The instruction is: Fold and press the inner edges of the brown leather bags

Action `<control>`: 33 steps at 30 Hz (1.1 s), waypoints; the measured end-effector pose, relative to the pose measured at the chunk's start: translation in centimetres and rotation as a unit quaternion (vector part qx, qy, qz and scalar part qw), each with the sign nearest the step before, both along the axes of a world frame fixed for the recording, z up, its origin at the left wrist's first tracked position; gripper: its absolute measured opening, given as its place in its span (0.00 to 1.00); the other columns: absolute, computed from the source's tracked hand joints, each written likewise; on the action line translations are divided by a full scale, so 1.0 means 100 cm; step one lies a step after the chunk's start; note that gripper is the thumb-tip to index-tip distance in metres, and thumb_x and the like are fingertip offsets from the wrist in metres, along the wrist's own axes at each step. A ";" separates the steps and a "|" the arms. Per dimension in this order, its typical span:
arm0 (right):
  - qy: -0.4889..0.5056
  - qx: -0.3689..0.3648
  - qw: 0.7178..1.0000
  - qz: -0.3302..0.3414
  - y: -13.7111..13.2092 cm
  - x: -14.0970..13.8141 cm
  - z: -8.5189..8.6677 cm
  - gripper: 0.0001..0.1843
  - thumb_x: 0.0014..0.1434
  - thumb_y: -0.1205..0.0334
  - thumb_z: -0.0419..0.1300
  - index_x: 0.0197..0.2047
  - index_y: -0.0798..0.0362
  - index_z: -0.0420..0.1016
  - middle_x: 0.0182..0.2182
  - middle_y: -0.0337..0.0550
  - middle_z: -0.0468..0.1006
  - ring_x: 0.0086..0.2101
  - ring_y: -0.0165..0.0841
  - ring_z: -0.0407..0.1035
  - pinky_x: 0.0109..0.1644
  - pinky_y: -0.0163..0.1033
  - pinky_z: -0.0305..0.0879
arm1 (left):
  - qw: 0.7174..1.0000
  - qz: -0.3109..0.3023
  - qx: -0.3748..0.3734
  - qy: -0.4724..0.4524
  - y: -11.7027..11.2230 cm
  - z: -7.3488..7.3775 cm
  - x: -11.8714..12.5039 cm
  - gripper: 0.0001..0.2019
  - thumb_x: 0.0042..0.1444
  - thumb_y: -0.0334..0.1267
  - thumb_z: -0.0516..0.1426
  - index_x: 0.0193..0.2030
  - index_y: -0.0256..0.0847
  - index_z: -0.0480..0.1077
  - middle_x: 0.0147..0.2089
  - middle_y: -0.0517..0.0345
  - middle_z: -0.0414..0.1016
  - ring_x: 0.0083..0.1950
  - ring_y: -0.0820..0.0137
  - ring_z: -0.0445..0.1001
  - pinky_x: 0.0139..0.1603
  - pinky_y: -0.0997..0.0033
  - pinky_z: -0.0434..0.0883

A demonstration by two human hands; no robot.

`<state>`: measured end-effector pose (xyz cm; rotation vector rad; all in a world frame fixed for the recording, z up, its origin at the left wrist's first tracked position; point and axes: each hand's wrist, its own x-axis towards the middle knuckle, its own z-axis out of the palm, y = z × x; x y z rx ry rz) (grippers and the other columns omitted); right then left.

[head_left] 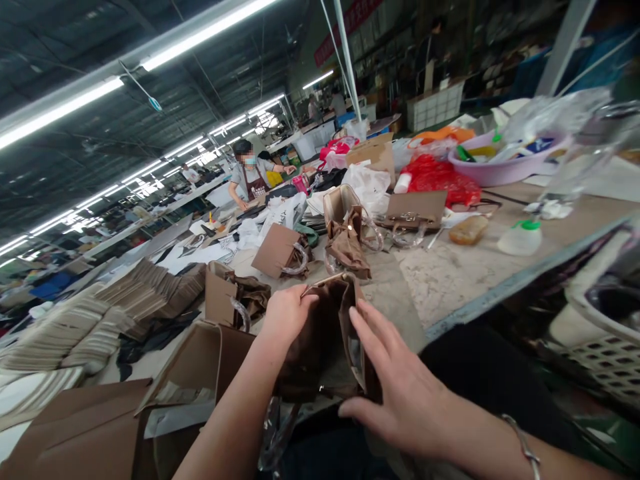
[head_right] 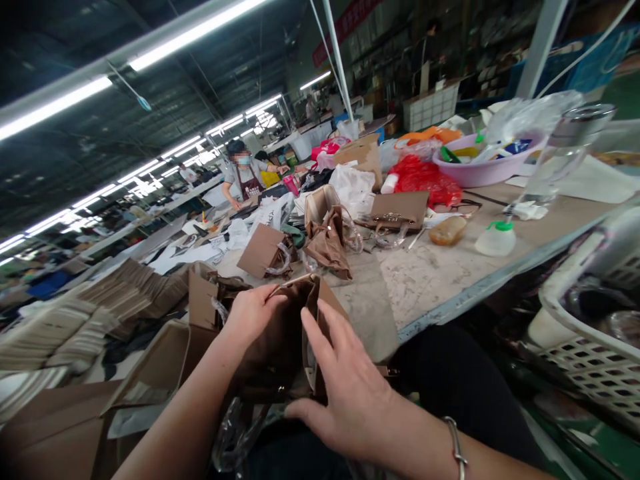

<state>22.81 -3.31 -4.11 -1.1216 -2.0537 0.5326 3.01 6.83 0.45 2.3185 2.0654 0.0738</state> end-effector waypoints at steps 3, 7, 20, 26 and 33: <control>-0.019 -0.004 1.000 -0.001 -0.011 -0.012 -0.018 0.58 0.45 0.60 0.64 0.69 0.55 0.30 0.67 0.57 0.27 0.64 0.53 0.32 0.62 0.58 0.51 | 1.000 -0.017 0.003 0.004 0.001 -0.001 -0.001 0.16 0.61 0.46 0.48 0.40 0.42 0.75 0.38 0.52 0.78 0.40 0.66 0.74 0.40 0.71 0.63; -0.007 -0.012 1.000 -0.011 0.004 0.002 -0.016 0.55 0.43 0.74 0.55 0.69 0.56 0.27 0.67 0.56 0.40 0.64 0.44 0.41 0.63 0.51 0.53 | 0.998 0.019 0.006 0.067 0.000 0.005 0.000 0.19 0.60 0.47 0.47 0.33 0.40 0.74 0.33 0.51 0.77 0.36 0.65 0.74 0.34 0.70 0.62; 0.014 -0.035 0.988 0.147 0.088 0.052 -0.009 0.52 0.43 0.77 0.51 0.69 0.52 0.33 0.61 0.49 0.62 0.58 0.38 0.57 0.61 0.45 0.55 | 0.988 0.073 -0.100 0.095 -0.074 0.025 -0.034 0.19 0.61 0.43 0.44 0.26 0.41 0.68 0.29 0.54 0.76 0.33 0.68 0.73 0.31 0.73 0.60; 0.045 -0.081 0.964 0.248 0.082 0.061 -0.005 0.49 0.48 0.72 0.55 0.69 0.53 0.35 0.62 0.50 0.58 0.60 0.38 0.54 0.63 0.47 0.49 | 0.984 0.083 -0.072 0.137 -0.074 0.035 -0.034 0.20 0.56 0.55 0.49 0.40 0.42 0.73 0.41 0.49 0.77 0.43 0.58 0.74 0.42 0.64 0.67; 0.066 -0.069 0.984 0.152 0.087 0.054 -0.015 0.34 0.58 0.57 0.58 0.64 0.56 0.54 0.59 0.52 0.64 0.57 0.37 0.60 0.60 0.44 0.55 | 0.983 -0.159 0.064 0.060 -0.048 0.032 0.007 0.20 0.48 0.49 0.62 0.49 0.50 0.72 0.69 0.58 0.48 0.70 0.50 0.40 0.65 0.44 0.47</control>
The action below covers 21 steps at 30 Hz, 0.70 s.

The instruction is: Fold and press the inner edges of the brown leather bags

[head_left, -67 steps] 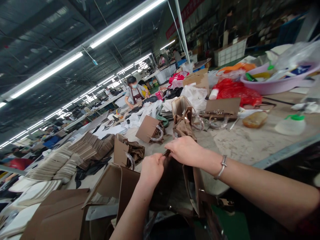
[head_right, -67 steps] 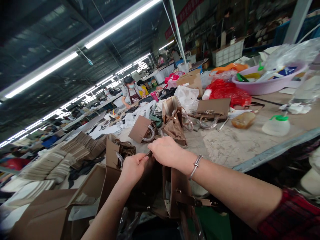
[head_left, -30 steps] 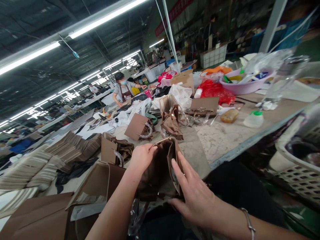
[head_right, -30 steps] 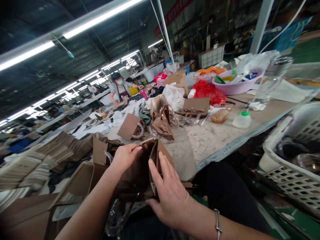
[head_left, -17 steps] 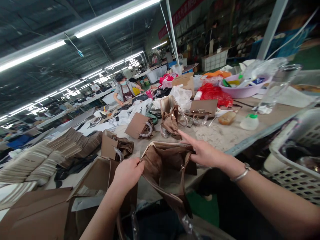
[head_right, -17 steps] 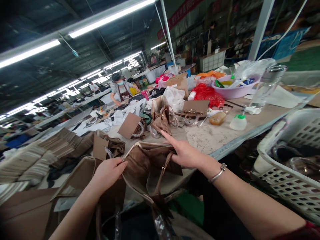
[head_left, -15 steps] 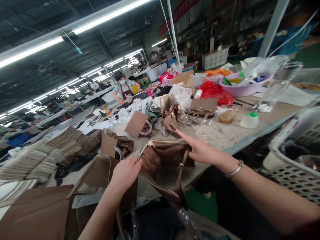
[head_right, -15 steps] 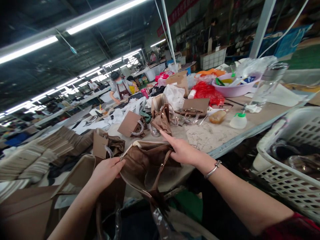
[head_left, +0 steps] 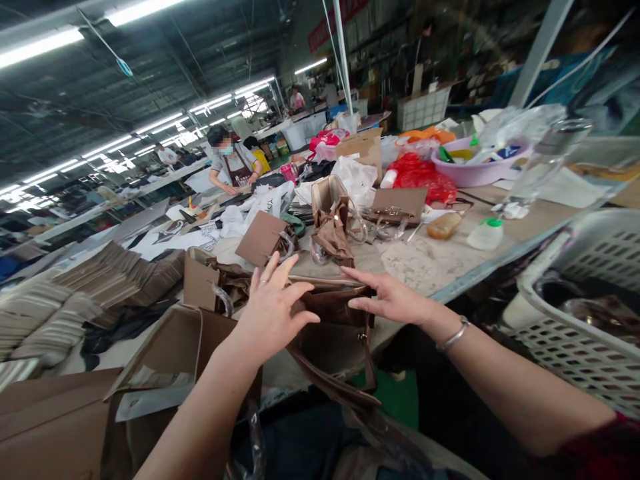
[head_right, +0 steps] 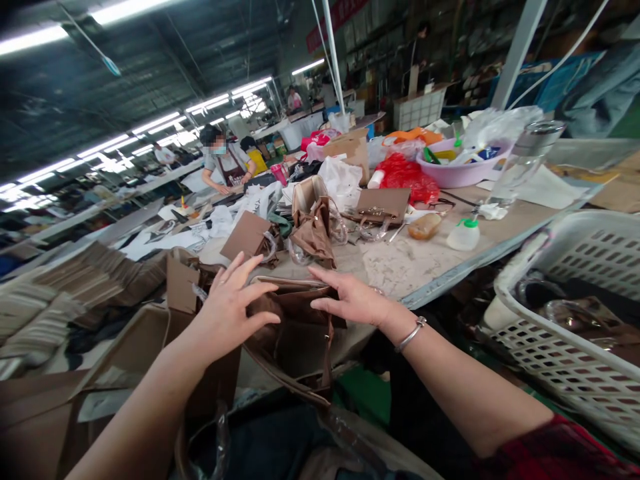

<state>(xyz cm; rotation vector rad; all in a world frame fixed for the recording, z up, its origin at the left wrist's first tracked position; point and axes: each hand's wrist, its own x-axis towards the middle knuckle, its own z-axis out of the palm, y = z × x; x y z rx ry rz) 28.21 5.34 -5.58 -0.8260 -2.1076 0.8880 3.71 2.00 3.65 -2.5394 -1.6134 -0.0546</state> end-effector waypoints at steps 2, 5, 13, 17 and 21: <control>0.001 0.005 1.000 -0.011 0.003 -0.002 -0.003 0.30 0.59 0.56 0.58 0.62 0.56 0.59 0.58 0.51 0.66 0.56 0.37 0.62 0.60 0.43 0.57 | 0.999 -0.022 -0.013 -0.019 0.012 -0.008 0.007 0.18 0.48 0.50 0.62 0.45 0.48 0.74 0.70 0.57 0.47 0.70 0.49 0.38 0.65 0.40 0.46; 0.001 0.007 1.000 -0.018 0.006 -0.002 -0.005 0.27 0.59 0.54 0.58 0.59 0.55 0.64 0.54 0.48 0.71 0.52 0.37 0.66 0.57 0.42 0.61 | 0.998 -0.043 -0.024 -0.031 0.029 -0.019 0.003 0.11 0.50 0.48 0.61 0.37 0.46 0.75 0.66 0.56 0.56 0.69 0.50 0.45 0.63 0.37 0.46; 0.006 0.032 0.998 -0.049 0.009 -0.009 -0.002 0.16 0.59 0.57 0.58 0.50 0.51 0.75 0.47 0.42 0.77 0.48 0.35 0.70 0.54 0.39 0.65 | 0.981 -0.120 -0.027 -0.152 0.046 -0.036 -0.015 0.10 0.58 0.41 0.55 0.30 0.40 0.73 0.48 0.54 0.76 0.49 0.67 0.72 0.54 0.64 0.67; -0.008 0.070 0.993 -0.099 0.006 -0.016 -0.001 0.14 0.60 0.59 0.56 0.47 0.51 0.77 0.44 0.42 0.79 0.45 0.35 0.72 0.51 0.39 0.68 | 0.978 -0.104 -0.013 -0.179 0.045 -0.040 -0.015 0.09 0.57 0.40 0.57 0.30 0.40 0.73 0.45 0.56 0.77 0.47 0.68 0.73 0.53 0.65 0.67; -0.008 0.088 0.987 -0.135 0.000 -0.022 -0.002 0.13 0.62 0.60 0.55 0.46 0.52 0.77 0.43 0.44 0.79 0.44 0.35 0.73 0.50 0.39 0.69 | 0.980 -0.095 0.003 -0.172 0.046 -0.042 -0.012 0.08 0.57 0.39 0.57 0.29 0.39 0.73 0.40 0.56 0.77 0.43 0.68 0.73 0.49 0.65 0.68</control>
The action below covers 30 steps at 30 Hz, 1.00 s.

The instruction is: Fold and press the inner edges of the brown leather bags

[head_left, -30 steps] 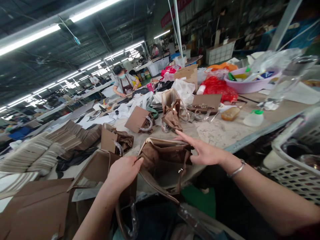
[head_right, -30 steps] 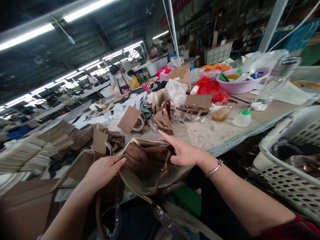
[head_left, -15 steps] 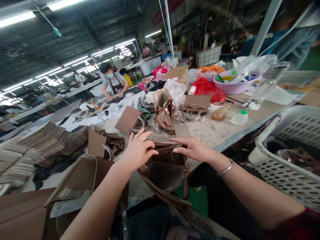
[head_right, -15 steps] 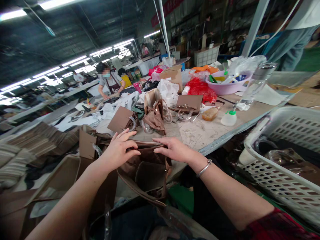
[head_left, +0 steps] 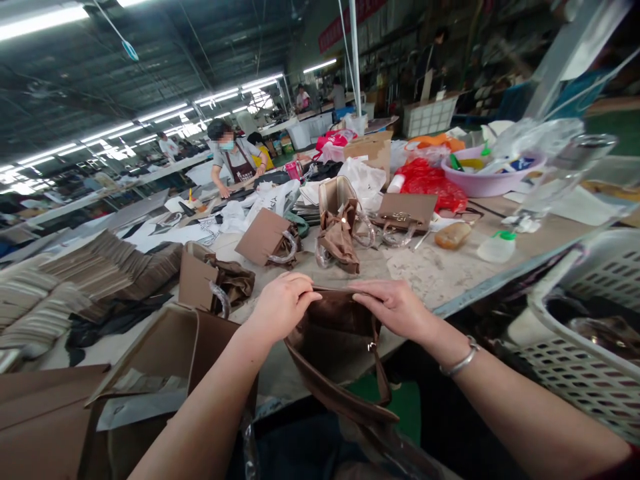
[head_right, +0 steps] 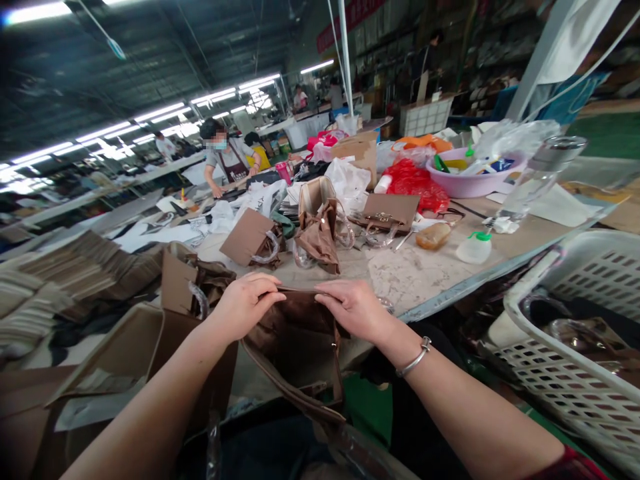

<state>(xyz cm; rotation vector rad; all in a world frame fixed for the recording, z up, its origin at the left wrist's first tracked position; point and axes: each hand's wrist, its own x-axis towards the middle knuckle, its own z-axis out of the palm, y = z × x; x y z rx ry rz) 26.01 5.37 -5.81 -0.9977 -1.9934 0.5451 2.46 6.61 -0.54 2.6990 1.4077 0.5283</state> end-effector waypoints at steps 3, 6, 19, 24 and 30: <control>-0.009 -0.016 1.000 0.010 -0.003 0.002 0.003 0.15 0.62 0.59 0.53 0.48 0.53 0.76 0.45 0.44 0.78 0.45 0.35 0.72 0.51 0.40 0.68 | 1.000 0.013 0.011 0.000 0.000 -0.001 0.003 0.08 0.55 0.37 0.58 0.27 0.38 0.72 0.37 0.56 0.77 0.41 0.68 0.73 0.47 0.66 0.69; -0.058 -0.034 0.996 0.058 -0.002 0.008 0.013 0.22 0.58 0.52 0.59 0.52 0.52 0.73 0.49 0.46 0.75 0.49 0.40 0.70 0.53 0.43 0.67 | 1.000 0.026 0.014 -0.006 0.000 -0.003 0.003 0.08 0.55 0.37 0.58 0.26 0.37 0.71 0.34 0.56 0.76 0.39 0.68 0.73 0.45 0.67 0.69; -0.244 0.070 0.967 -0.024 0.005 -0.022 0.025 0.14 0.64 0.56 0.51 0.36 0.48 0.78 0.30 0.39 0.79 0.32 0.33 0.72 0.35 0.36 0.61 | 0.998 0.058 0.017 -0.003 -0.003 -0.003 0.002 0.09 0.55 0.38 0.58 0.27 0.37 0.72 0.34 0.55 0.75 0.40 0.67 0.72 0.45 0.68 0.68; -0.230 0.085 0.969 -0.017 0.005 -0.016 0.020 0.18 0.65 0.53 0.49 0.37 0.50 0.78 0.32 0.42 0.80 0.34 0.34 0.72 0.37 0.36 0.63 | 0.998 0.068 0.015 -0.003 -0.002 -0.005 0.003 0.08 0.55 0.37 0.59 0.27 0.36 0.72 0.34 0.55 0.76 0.40 0.67 0.72 0.44 0.68 0.68; -0.226 0.055 0.973 0.012 0.011 -0.007 0.024 0.20 0.60 0.49 0.54 0.49 0.51 0.74 0.40 0.46 0.80 0.39 0.37 0.74 0.42 0.38 0.68 | 0.997 0.077 0.017 0.002 -0.003 -0.004 0.002 0.08 0.55 0.38 0.58 0.28 0.37 0.72 0.33 0.54 0.75 0.40 0.67 0.72 0.45 0.67 0.68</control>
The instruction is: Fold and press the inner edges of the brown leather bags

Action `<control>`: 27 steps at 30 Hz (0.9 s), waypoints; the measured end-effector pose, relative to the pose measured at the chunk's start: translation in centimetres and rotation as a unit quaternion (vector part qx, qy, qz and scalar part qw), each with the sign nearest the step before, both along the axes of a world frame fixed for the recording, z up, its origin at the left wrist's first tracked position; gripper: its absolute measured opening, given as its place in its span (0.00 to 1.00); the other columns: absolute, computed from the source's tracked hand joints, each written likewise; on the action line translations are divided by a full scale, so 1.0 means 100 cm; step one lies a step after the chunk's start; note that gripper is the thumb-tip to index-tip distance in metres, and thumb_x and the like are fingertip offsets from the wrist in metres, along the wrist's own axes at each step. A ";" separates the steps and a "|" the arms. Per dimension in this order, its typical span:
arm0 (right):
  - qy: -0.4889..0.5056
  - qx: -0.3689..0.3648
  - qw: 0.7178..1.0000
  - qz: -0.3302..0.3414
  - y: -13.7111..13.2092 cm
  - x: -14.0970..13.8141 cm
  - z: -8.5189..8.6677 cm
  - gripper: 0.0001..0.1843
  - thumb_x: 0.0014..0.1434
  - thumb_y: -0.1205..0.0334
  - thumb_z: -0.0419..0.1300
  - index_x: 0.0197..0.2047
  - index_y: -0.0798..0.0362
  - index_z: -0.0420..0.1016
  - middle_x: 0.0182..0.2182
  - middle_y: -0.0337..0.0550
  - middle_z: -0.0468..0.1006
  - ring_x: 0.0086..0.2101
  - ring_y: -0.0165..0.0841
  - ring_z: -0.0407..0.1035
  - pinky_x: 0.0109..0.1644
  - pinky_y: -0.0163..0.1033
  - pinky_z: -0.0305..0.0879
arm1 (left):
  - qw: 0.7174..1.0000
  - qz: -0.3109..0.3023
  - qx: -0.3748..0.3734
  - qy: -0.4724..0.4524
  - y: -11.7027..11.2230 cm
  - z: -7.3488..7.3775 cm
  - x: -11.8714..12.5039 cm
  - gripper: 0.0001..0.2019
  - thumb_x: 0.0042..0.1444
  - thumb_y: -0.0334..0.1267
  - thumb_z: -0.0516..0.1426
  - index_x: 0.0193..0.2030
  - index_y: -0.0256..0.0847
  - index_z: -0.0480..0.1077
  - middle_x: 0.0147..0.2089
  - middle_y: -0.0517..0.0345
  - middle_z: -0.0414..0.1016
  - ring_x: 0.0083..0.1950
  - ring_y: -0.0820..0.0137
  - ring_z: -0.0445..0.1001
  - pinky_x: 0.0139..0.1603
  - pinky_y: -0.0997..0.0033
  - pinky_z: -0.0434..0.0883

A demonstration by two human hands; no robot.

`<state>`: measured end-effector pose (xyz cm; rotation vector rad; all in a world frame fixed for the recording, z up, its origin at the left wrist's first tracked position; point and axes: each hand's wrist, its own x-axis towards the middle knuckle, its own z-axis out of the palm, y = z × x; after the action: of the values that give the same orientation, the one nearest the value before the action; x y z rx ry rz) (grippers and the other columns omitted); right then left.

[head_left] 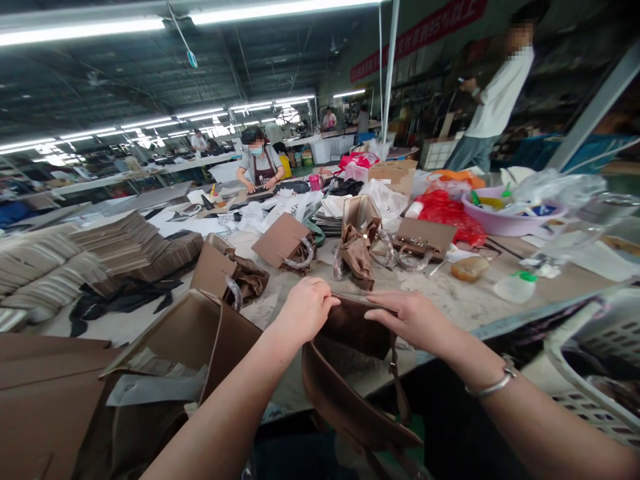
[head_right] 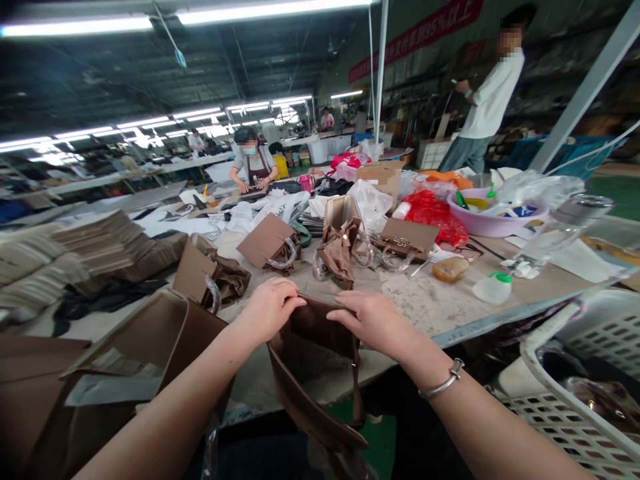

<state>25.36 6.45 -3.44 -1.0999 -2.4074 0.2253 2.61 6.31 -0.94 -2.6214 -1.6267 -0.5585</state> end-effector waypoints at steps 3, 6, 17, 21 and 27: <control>-0.015 -0.006 1.000 -0.004 -0.004 -0.002 0.005 0.16 0.65 0.55 0.49 0.43 0.49 0.77 0.38 0.43 0.80 0.38 0.35 0.73 0.44 0.38 0.67 | 1.000 0.008 -0.004 -0.001 0.000 0.000 -0.001 0.08 0.55 0.38 0.59 0.27 0.37 0.72 0.33 0.54 0.75 0.40 0.66 0.72 0.45 0.66 0.68; -0.034 -0.011 0.999 0.001 -0.007 -0.008 0.013 0.17 0.63 0.51 0.51 0.45 0.49 0.76 0.41 0.44 0.79 0.40 0.37 0.73 0.46 0.39 0.67 | 1.000 0.005 -0.007 -0.012 0.000 -0.001 -0.002 0.08 0.54 0.37 0.59 0.27 0.36 0.72 0.34 0.53 0.75 0.40 0.66 0.72 0.45 0.66 0.68; -0.175 -0.014 0.983 -0.055 0.007 -0.050 0.028 0.19 0.63 0.53 0.49 0.28 0.50 0.77 0.27 0.42 0.80 0.30 0.35 0.73 0.31 0.35 0.60 | 0.996 -0.025 -0.021 -0.078 -0.004 0.001 -0.020 0.06 0.46 0.37 0.64 0.30 0.39 0.72 0.48 0.51 0.73 0.49 0.64 0.72 0.50 0.66 0.69; -0.166 -0.005 0.985 -0.054 0.004 -0.047 0.026 0.19 0.63 0.54 0.49 0.28 0.49 0.76 0.27 0.41 0.80 0.29 0.34 0.72 0.30 0.35 0.57 | 0.995 -0.050 -0.040 -0.073 -0.011 0.007 -0.041 0.13 0.47 0.32 0.64 0.41 0.41 0.70 0.58 0.50 0.66 0.56 0.64 0.68 0.57 0.64 0.66; -0.161 -0.011 0.985 -0.068 -0.004 -0.043 0.028 0.20 0.63 0.54 0.49 0.26 0.49 0.75 0.26 0.41 0.79 0.28 0.35 0.72 0.29 0.36 0.56 | 0.988 -0.116 -0.075 -0.064 -0.009 0.012 -0.049 0.03 0.55 0.33 0.57 0.36 0.42 0.72 0.51 0.54 0.73 0.51 0.69 0.72 0.54 0.68 0.67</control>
<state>21.07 6.07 -0.68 -1.3964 -2.5962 0.0282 -2.25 5.45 0.22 -2.9676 -1.4546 -0.6470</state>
